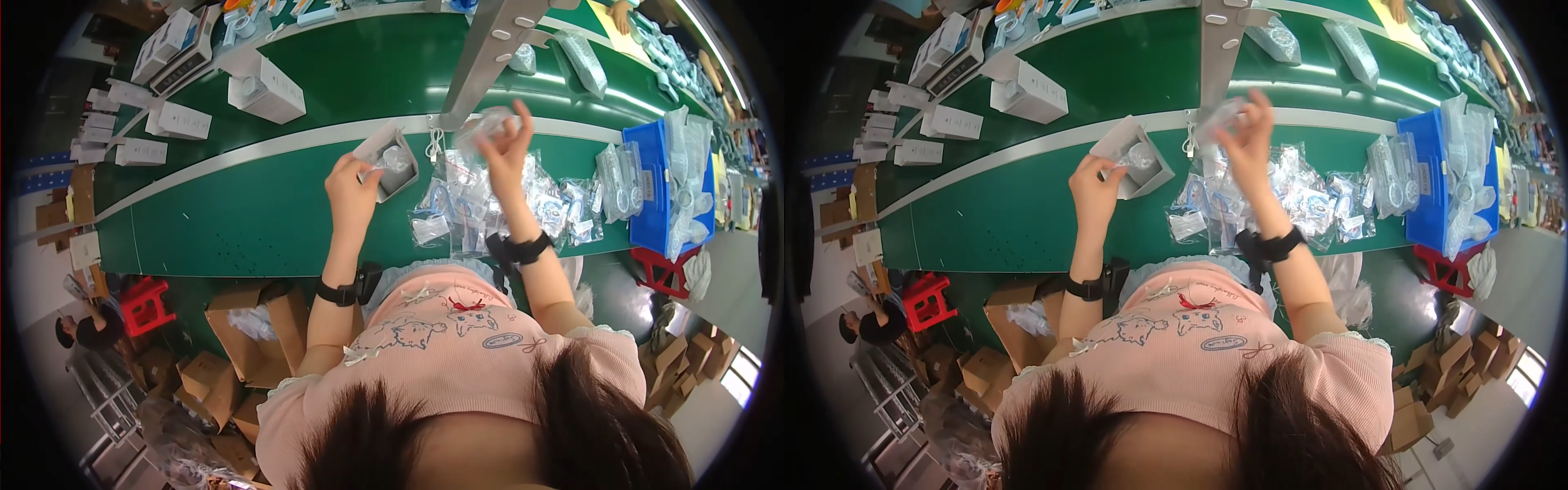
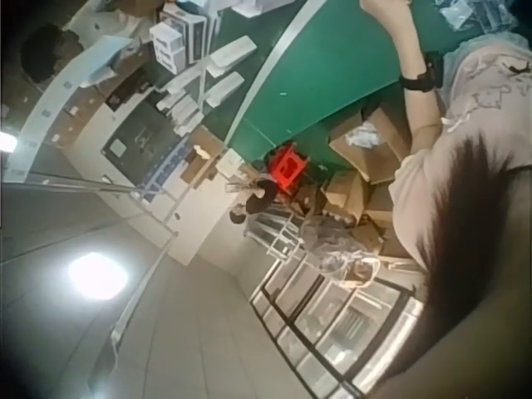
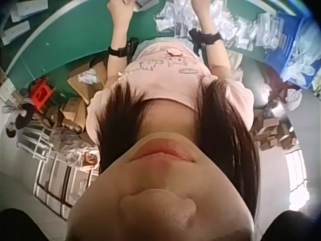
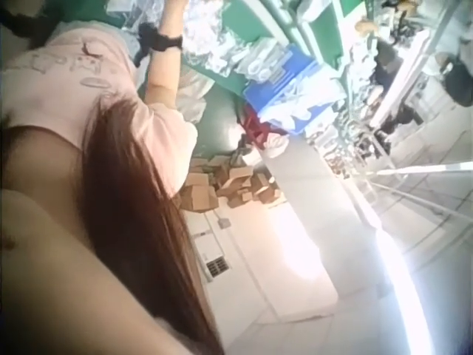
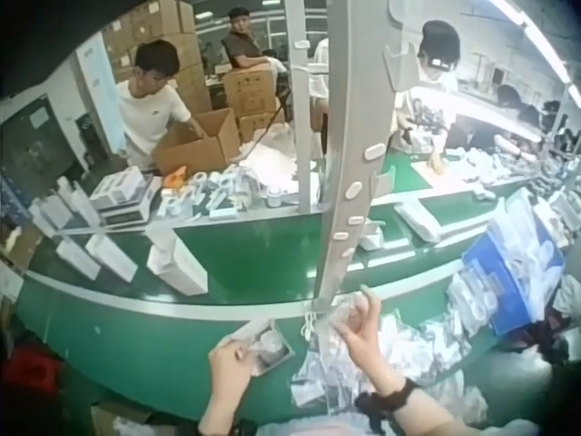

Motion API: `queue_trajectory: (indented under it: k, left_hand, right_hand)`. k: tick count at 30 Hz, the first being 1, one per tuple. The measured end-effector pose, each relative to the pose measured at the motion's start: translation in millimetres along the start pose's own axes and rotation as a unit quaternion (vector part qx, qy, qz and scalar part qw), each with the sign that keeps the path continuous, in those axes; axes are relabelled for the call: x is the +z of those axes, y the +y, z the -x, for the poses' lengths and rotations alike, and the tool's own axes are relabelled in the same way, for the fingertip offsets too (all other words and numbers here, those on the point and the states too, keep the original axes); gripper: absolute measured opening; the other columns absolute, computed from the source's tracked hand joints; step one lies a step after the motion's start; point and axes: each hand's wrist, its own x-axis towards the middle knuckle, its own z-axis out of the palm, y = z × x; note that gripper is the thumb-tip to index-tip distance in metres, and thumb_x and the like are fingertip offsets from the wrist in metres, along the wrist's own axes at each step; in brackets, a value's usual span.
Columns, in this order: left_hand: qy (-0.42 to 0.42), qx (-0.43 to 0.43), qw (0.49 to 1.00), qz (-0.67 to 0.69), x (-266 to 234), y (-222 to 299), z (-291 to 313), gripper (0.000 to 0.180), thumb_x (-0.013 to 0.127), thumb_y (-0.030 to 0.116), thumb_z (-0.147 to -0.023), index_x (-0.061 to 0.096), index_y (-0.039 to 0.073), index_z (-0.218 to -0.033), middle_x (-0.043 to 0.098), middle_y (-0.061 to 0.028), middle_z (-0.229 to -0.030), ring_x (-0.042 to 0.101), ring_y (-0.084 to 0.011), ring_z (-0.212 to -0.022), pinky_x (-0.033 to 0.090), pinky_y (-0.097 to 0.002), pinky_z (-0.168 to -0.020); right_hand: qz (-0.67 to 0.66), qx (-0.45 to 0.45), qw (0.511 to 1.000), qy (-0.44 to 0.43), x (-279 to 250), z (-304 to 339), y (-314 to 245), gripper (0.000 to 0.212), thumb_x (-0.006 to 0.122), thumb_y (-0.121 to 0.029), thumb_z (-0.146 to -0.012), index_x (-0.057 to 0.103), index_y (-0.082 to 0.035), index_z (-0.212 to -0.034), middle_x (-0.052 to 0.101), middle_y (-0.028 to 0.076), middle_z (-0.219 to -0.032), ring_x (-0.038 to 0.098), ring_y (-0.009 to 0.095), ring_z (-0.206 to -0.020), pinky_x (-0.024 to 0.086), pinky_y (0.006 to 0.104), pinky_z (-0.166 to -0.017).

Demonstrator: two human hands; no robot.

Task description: The person packs items by hand, picking up a white box and placing a small plastic bag and a bubble-wrapped object inside. They fold the box closed and set it aside before repeating the process with several more boxes.

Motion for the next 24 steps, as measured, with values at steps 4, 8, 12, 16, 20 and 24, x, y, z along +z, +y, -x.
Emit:
queue_trajectory:
  k: [4,8,12,16,20,24]
  left_hand:
    - [0.036,0.031,0.999,0.015,4,5,-9,0.016,0.069,0.006,-0.063,0.059,-0.003,-0.071,0.056,-0.0086,-0.067,0.053,-0.0189,-0.056,0.039,-0.0259,-0.053]
    - [0.020,-0.005,0.999,0.042,7,-5,-10,0.016,0.068,0.006,-0.063,0.059,-0.004,-0.071,0.057,-0.0090,-0.067,0.053,-0.0165,-0.058,0.040,-0.0256,-0.055]
    - [0.018,0.017,0.995,0.101,12,-17,-8,0.016,0.068,0.006,-0.064,0.059,-0.004,-0.071,0.058,-0.0080,-0.068,0.052,-0.0141,-0.059,0.040,-0.0256,-0.056]
    - [0.034,0.015,0.995,0.096,15,-15,-10,0.015,0.068,0.006,-0.065,0.058,-0.004,-0.071,0.057,-0.0072,-0.066,0.052,-0.0123,-0.060,0.040,-0.0252,-0.056]
    - [0.027,-0.006,0.997,0.078,18,-18,-13,0.016,0.069,0.006,-0.063,0.058,-0.003,-0.071,0.061,-0.0127,-0.079,0.060,-0.0245,-0.073,0.045,-0.0285,-0.066]
    - [0.041,0.030,0.995,0.089,21,-21,-10,0.017,0.068,0.008,-0.066,0.056,-0.002,-0.072,0.059,-0.0108,-0.071,0.057,-0.0195,-0.064,0.043,-0.0285,-0.059]
  right_hand:
    - [0.151,-0.137,0.951,-0.233,34,27,2,0.049,0.058,0.006,-0.071,0.043,-0.014,-0.113,0.049,0.010,-0.098,0.051,0.028,-0.105,0.044,0.0425,-0.085]
    - [0.406,-0.283,0.807,-0.323,46,30,9,0.030,0.066,-0.002,-0.061,0.057,-0.009,-0.090,0.053,0.007,-0.092,0.048,0.026,-0.102,0.034,0.0491,-0.092]
    - [0.443,-0.239,0.795,-0.339,39,31,-1,0.028,0.068,-0.005,-0.061,0.059,-0.012,-0.087,0.050,0.007,-0.096,0.049,0.025,-0.104,0.031,0.0529,-0.094]
    - [0.449,-0.225,0.773,-0.387,38,16,-3,0.028,0.070,-0.013,-0.060,0.059,-0.011,-0.086,0.051,0.004,-0.095,0.050,0.024,-0.101,0.030,0.0539,-0.094]
    - [0.500,-0.242,0.736,-0.387,35,14,8,0.027,0.070,-0.020,-0.061,0.060,-0.010,-0.084,0.051,0.003,-0.099,0.049,0.025,-0.099,0.027,0.0553,-0.095]
    - [0.441,-0.300,0.781,-0.325,34,21,20,0.028,0.070,-0.022,-0.061,0.059,-0.010,-0.084,0.050,0.003,-0.104,0.047,0.027,-0.102,0.026,0.0562,-0.096]
